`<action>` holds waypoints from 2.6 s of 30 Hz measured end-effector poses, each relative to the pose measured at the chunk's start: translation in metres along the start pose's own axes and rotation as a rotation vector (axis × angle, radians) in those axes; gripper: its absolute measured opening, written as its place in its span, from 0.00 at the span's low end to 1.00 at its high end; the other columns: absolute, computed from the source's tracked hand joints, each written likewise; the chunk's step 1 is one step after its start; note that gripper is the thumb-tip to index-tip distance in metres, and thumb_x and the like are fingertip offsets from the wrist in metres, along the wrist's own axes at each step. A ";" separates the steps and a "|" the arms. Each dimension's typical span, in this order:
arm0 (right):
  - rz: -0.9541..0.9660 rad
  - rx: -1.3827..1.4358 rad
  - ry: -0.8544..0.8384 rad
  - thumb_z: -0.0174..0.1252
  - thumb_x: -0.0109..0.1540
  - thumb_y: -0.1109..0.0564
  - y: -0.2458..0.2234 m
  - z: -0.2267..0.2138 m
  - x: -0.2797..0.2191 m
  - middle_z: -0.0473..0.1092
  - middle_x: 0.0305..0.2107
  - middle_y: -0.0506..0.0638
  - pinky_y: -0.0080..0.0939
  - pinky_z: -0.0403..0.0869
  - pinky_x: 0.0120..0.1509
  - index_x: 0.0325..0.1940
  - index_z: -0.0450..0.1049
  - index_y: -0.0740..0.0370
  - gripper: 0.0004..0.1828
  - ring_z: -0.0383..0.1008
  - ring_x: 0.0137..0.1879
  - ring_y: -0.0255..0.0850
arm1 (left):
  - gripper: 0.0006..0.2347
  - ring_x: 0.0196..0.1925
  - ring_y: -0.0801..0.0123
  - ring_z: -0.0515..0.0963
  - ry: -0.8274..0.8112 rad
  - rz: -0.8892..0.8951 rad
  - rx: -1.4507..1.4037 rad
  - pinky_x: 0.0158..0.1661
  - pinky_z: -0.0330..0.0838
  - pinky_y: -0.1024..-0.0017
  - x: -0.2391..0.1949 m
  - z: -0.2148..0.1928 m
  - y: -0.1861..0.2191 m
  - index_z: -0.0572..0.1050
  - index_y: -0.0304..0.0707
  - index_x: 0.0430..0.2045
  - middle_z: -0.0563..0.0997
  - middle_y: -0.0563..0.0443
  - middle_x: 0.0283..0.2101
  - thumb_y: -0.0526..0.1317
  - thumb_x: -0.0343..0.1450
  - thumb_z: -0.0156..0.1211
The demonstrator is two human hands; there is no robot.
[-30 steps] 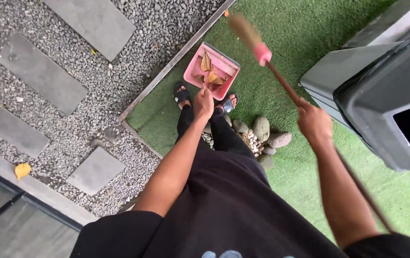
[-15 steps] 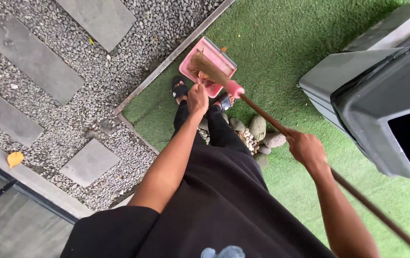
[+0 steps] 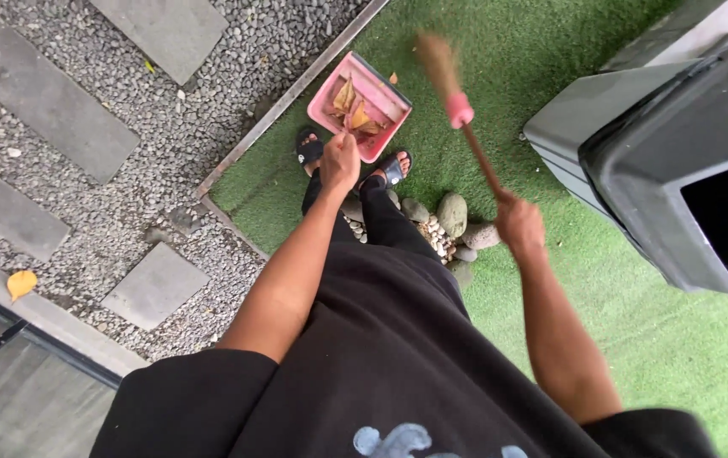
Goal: Sweeping dry leaves from a gravel and stone path into a handheld dustpan using a small broom.
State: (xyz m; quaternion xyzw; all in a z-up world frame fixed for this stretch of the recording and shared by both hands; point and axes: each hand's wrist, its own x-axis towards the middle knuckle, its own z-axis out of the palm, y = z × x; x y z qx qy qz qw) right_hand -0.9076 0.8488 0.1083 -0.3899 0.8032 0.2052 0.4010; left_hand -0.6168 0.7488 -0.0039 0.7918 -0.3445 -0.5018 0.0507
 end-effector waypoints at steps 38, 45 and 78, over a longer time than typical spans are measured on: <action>0.005 0.347 0.134 0.54 0.67 0.42 0.078 -0.013 0.013 0.79 0.30 0.66 0.61 0.77 0.53 0.67 0.74 0.38 0.23 0.80 0.43 0.62 | 0.07 0.33 0.63 0.87 0.088 0.082 -0.746 0.30 0.70 0.83 0.012 -0.083 0.003 0.68 0.52 0.19 0.85 0.37 0.32 0.49 0.64 0.47; -0.096 0.290 0.217 0.54 0.67 0.41 -0.003 -0.086 0.053 0.78 0.28 0.63 0.62 0.78 0.51 0.68 0.74 0.39 0.24 0.80 0.44 0.60 | 0.08 0.33 0.62 0.88 0.183 0.151 -0.892 0.30 0.72 0.82 0.052 -0.125 0.056 0.68 0.52 0.19 0.85 0.38 0.34 0.50 0.64 0.47; -0.652 -0.388 -0.056 0.52 0.70 0.48 -0.563 -0.312 0.182 0.66 0.21 0.55 0.45 0.64 0.21 0.70 0.73 0.50 0.24 0.60 0.21 0.43 | 0.20 0.30 0.56 0.87 1.124 -0.430 -1.696 0.37 0.78 0.64 0.124 -0.273 0.059 0.78 0.30 0.33 0.86 0.41 0.30 0.49 0.67 0.42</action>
